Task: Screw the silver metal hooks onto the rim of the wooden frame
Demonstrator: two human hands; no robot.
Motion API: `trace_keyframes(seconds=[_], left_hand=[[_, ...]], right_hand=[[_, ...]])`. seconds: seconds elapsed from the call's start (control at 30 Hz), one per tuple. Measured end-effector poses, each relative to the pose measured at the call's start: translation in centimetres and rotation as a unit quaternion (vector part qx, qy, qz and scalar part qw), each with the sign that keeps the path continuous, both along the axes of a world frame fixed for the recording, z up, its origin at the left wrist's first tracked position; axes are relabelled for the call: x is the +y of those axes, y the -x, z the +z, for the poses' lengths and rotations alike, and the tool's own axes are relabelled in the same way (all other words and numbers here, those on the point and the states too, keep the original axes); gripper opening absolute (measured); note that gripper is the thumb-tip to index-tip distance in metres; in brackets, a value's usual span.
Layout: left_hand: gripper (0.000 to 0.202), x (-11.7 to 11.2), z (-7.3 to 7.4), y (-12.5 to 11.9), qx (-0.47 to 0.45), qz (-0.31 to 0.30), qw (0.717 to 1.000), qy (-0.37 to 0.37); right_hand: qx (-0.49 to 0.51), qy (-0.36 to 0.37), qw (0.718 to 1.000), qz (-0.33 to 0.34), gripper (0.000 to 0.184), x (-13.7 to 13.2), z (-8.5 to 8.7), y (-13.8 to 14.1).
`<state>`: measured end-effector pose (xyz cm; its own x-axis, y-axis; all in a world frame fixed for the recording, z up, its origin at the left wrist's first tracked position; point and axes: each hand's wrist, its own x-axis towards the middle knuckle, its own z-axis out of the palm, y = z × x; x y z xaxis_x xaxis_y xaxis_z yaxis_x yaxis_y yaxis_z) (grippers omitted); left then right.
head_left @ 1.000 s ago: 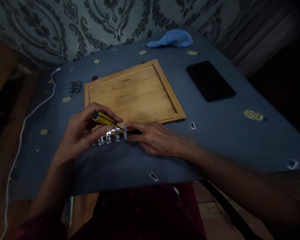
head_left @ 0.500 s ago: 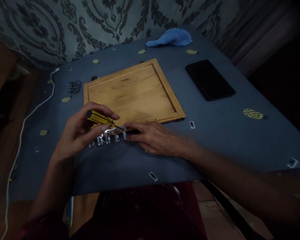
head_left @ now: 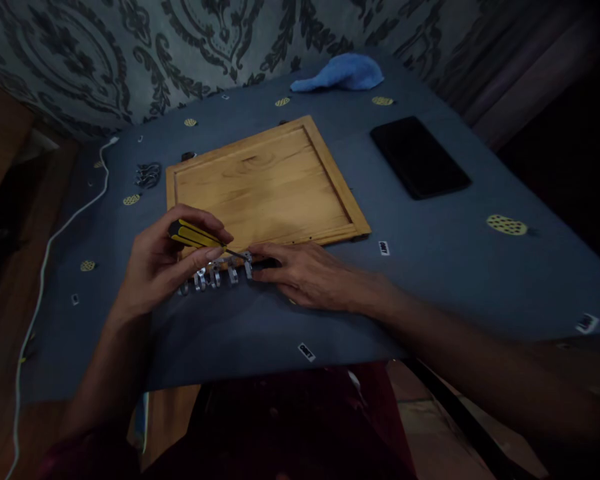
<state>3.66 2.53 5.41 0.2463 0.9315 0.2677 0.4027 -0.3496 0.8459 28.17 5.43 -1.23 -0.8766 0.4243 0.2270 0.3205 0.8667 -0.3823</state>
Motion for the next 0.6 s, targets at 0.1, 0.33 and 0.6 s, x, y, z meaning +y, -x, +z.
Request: trace_keyframes(seconds=[0.1, 0.33, 0.6], left_hand=[[0.024, 0.0, 0.5, 0.5, -0.019, -0.043, 0.998, 0.042], [0.022, 0.2, 0.3, 0.8, 0.026, -0.013, 1.0, -0.001], [0.02, 0.0, -0.1, -0.6, 0.001, 0.076, 0.992, -0.096]], right_hand=[[-0.002, 0.001, 1.0, 0.001, 0.038, 0.0, 0.0, 0.0], [0.01, -0.002, 1.0, 0.001, 0.037, 0.0, -0.1, 0.0], [0.0, -0.009, 1.0, 0.001, 0.038, 0.0, -0.1, 0.0]])
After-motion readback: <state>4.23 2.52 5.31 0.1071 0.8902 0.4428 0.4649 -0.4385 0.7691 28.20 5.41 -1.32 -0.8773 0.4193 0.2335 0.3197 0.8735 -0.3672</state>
